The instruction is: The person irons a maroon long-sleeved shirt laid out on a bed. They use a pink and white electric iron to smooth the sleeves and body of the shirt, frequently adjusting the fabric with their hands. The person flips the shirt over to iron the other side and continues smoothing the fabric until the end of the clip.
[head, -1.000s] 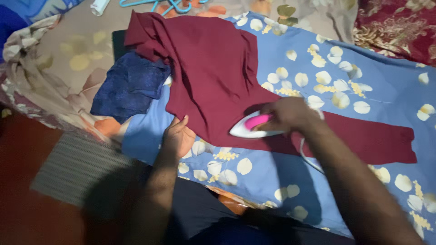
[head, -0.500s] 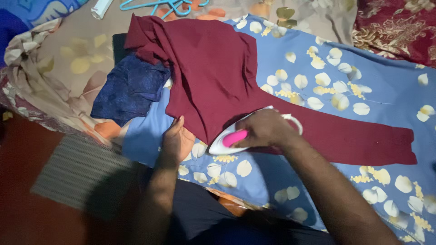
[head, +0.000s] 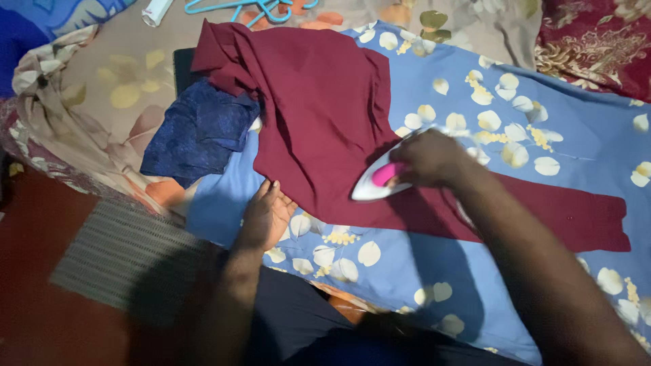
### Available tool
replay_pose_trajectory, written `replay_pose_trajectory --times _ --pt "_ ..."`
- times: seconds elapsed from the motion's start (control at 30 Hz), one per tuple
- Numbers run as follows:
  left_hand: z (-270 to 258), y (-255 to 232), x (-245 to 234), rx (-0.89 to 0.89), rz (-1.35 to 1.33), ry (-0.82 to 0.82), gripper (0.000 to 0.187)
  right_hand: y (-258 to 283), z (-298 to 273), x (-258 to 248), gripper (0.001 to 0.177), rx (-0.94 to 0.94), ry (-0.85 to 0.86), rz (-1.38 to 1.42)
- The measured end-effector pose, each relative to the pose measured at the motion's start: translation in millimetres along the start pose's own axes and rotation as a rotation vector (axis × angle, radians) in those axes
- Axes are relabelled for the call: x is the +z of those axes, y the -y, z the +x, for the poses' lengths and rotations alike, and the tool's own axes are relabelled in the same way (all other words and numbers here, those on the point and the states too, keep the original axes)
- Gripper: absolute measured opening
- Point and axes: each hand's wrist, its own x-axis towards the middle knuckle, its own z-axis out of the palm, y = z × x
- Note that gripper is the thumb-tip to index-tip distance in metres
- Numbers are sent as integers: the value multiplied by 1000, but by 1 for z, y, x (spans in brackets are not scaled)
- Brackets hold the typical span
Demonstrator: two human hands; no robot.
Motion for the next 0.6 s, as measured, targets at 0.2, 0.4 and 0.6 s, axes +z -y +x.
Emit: replay_pose_trajectory --times 0.2,0.4,0.6 --pt "2 -1 11 11 -23 -12 61 -28 -5 -3 67 203 19 -7" --pt "0 -1 5 -5 -25 -8 67 9 9 4 54 59 -39 27" --pt "0 -4 11 -22 -25 -18 71 71 17 5 48 -150 -47 77"
